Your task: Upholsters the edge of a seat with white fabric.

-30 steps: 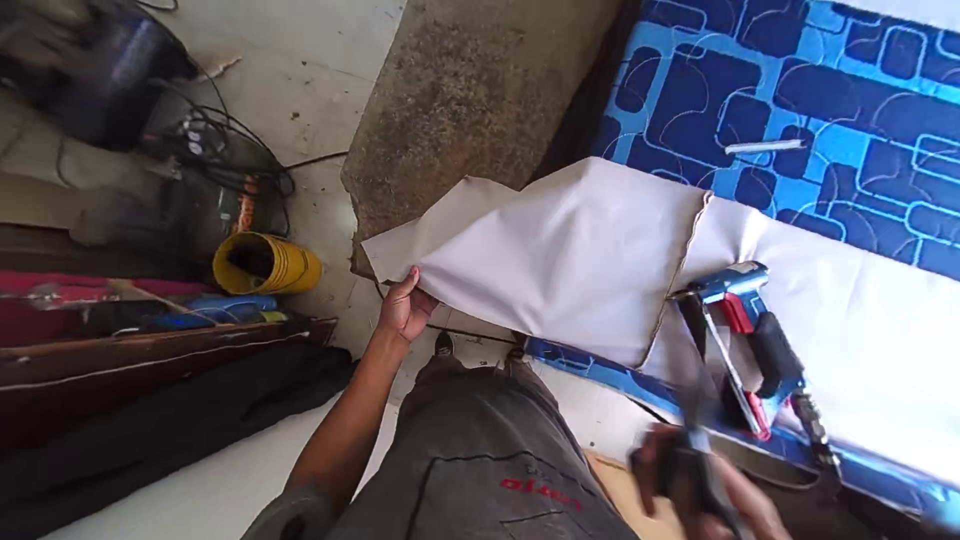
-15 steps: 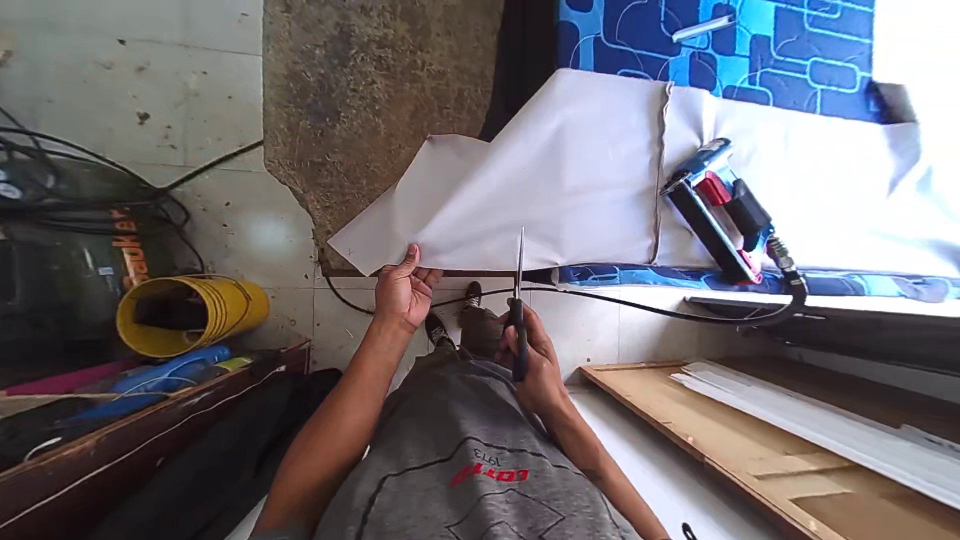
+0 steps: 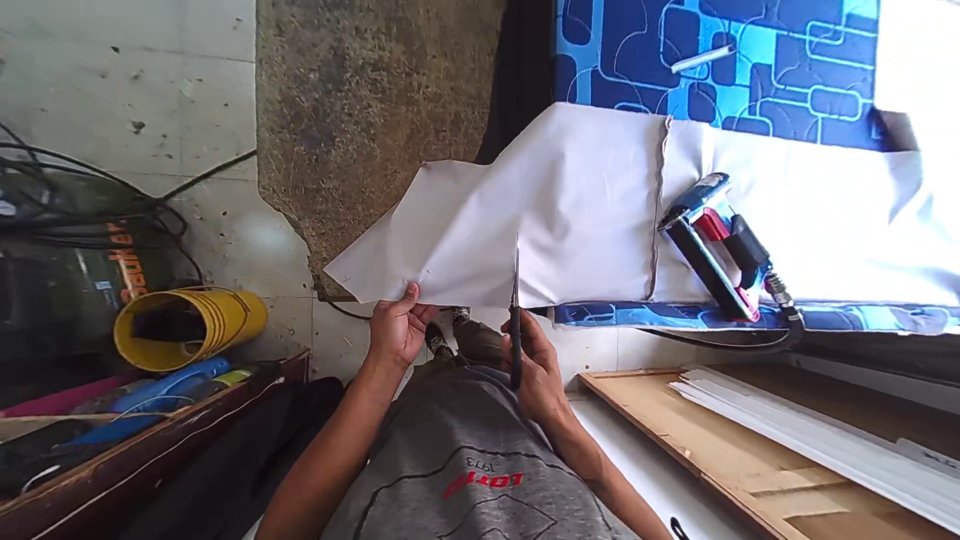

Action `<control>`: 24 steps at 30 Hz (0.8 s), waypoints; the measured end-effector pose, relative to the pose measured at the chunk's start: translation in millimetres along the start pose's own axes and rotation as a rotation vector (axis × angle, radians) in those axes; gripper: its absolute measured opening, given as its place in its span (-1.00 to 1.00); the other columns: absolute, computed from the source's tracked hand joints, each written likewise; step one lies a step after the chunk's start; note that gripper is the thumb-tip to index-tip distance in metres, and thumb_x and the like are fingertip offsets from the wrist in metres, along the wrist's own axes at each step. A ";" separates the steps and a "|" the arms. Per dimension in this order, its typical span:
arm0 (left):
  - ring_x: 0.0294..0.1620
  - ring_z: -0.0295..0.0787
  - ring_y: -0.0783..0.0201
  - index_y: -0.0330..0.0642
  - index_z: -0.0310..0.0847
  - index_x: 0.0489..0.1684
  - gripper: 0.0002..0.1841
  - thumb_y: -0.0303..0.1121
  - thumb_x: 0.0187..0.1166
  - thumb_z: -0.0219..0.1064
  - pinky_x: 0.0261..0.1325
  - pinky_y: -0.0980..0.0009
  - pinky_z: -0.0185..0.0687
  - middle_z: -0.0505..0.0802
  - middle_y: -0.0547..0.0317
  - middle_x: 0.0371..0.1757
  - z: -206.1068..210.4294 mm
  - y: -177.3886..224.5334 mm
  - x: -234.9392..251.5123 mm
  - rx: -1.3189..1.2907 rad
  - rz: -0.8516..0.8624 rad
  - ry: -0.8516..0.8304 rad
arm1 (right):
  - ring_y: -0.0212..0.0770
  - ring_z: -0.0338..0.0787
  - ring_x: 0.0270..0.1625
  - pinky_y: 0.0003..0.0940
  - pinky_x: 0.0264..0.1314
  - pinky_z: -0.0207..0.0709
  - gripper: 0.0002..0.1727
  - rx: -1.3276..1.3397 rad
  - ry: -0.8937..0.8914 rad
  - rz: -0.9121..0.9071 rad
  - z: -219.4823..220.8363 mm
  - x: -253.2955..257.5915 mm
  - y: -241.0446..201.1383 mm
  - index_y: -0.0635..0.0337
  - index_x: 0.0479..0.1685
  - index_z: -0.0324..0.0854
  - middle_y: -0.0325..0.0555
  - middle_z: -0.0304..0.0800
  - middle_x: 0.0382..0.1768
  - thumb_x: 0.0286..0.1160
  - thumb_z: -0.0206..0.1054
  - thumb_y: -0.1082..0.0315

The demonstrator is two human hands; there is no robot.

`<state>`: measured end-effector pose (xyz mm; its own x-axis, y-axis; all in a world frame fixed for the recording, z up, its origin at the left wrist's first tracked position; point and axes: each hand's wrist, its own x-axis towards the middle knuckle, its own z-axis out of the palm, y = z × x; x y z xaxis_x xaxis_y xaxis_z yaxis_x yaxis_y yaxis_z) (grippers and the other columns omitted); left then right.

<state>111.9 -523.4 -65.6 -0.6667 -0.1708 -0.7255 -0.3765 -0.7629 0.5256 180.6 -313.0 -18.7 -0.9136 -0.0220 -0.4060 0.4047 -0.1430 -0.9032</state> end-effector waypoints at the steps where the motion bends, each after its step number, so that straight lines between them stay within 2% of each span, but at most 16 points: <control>1: -0.14 0.95 0.05 -0.30 0.38 0.31 -0.76 -0.48 0.79 0.15 -0.03 0.13 0.92 0.89 -0.12 -0.04 1.4 0.6 -1.2 0.005 -0.007 0.012 | -0.33 0.66 -0.38 -0.44 -0.38 0.64 -0.64 -0.004 0.010 -0.009 0.2 5.5 -2.1 0.39 0.36 0.47 -0.09 0.69 -0.16 0.66 0.24 0.44; 2: -0.16 0.95 0.06 -0.29 0.38 0.30 -0.77 -0.49 0.78 0.15 -0.06 0.16 0.93 0.89 -0.11 -0.05 2.7 2.1 -2.0 0.010 -0.010 0.024 | -0.30 0.67 -0.42 -0.41 -0.43 0.64 -0.72 -0.006 0.011 -0.013 0.3 9.7 -4.1 0.38 0.24 0.52 -0.08 0.70 -0.23 0.65 0.25 0.46; 3: -0.18 0.96 0.07 -0.28 0.38 0.28 -0.78 -0.49 0.78 0.15 -0.09 0.17 0.93 0.89 -0.10 -0.06 3.5 3.6 -2.6 0.015 -0.010 0.035 | -0.29 0.67 -0.43 -0.39 -0.44 0.65 -0.73 -0.007 0.004 -0.012 0.0 13.3 -6.3 0.38 0.22 0.53 -0.07 0.71 -0.25 0.64 0.26 0.46; 4: -0.21 0.96 0.08 -0.28 0.39 0.26 -0.79 -0.50 0.78 0.16 -0.12 0.19 0.94 0.90 -0.09 -0.08 3.7 5.0 -3.3 0.021 -0.007 0.047 | -0.29 0.69 -0.41 -0.40 -0.42 0.66 -0.70 -0.009 -0.005 -0.012 -0.6 17.2 -9.0 0.38 0.27 0.51 -0.07 0.72 -0.21 0.64 0.26 0.45; 7: -0.25 0.96 0.08 -0.29 0.43 0.22 -0.82 -0.53 0.77 0.15 -0.17 0.21 0.94 0.92 -0.10 -0.11 3.2 7.7 -6.7 0.053 0.003 0.048 | -0.37 0.67 -0.28 -0.48 -0.28 0.63 -0.43 0.010 0.005 -0.014 -0.4 39.1 -27.4 0.40 0.64 0.31 -0.09 0.70 0.00 0.66 0.24 0.40; 9: -0.24 0.98 0.05 -0.31 0.45 0.20 -0.83 -0.55 0.76 0.14 -0.18 0.20 0.94 0.93 -0.13 -0.13 4.4 7.7 -11.7 0.072 0.005 0.028 | -0.36 0.67 -0.27 -0.49 -0.29 0.63 -0.38 0.030 0.022 -0.021 2.1 54.7 -39.3 0.39 0.71 0.27 -0.06 0.69 0.05 0.66 0.25 0.42; 13: -0.28 0.99 0.02 -0.32 0.51 0.11 -0.86 -0.60 0.75 0.10 -0.24 0.19 0.95 0.95 -0.16 -0.19 7.0 9.8 -19.0 0.074 0.038 0.025 | -0.37 0.66 -0.31 -0.49 -0.33 0.60 -0.39 0.098 0.037 0.008 5.3 80.3 -54.1 0.38 0.70 0.30 -0.08 0.71 0.00 0.67 0.24 0.42; 15: -0.29 0.99 0.02 -0.34 0.55 0.09 -0.85 -0.61 0.74 0.10 -0.24 0.17 0.95 0.95 -0.17 -0.18 1.4 10.0 -21.3 0.056 0.056 0.030 | -0.36 0.65 -0.32 -0.48 -0.35 0.59 -0.45 0.125 0.034 -0.032 6.6 100.2 -67.1 0.37 0.64 0.38 -0.07 0.72 -0.02 0.67 0.23 0.39; 20: -0.34 0.99 0.01 -0.34 0.64 0.03 -0.82 -0.66 0.68 0.14 -0.28 0.16 0.95 0.96 -0.18 -0.22 2.5 23.8 -35.3 0.090 0.156 -0.005 | -0.31 0.65 -0.44 -0.46 -0.52 0.58 -0.45 0.180 0.010 -0.102 11.8 160.8 -117.2 0.39 0.68 0.33 0.00 0.74 -0.08 0.71 0.20 0.43; 22: -0.34 0.98 0.00 -0.37 0.65 0.06 -0.81 -0.67 0.64 0.19 -0.27 0.16 0.96 0.95 -0.19 -0.21 -2.0 34.1 -38.5 0.138 0.208 -0.036 | -0.30 0.67 -0.49 -0.44 -0.58 0.58 -0.49 0.189 0.004 -0.099 13.1 172.6 -128.4 0.40 0.63 0.37 0.03 0.78 -0.08 0.72 0.18 0.46; 24: -0.34 0.98 0.04 -0.38 0.62 0.11 -0.81 -0.63 0.64 0.21 -0.25 0.18 0.95 0.95 -0.16 -0.23 -9.5 49.5 -40.2 0.230 0.216 -0.066 | -0.30 0.69 -0.51 -0.43 -0.62 0.59 -0.58 0.147 0.003 -0.098 15.9 173.0 -127.4 0.37 0.50 0.49 0.00 0.81 -0.13 0.72 0.18 0.45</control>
<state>126.1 -560.2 -14.6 -0.7845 -0.2674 -0.5595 -0.3517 -0.5513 0.7565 -29.7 -314.3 28.4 -0.9482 0.0017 -0.3177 0.3038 -0.2875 -0.9083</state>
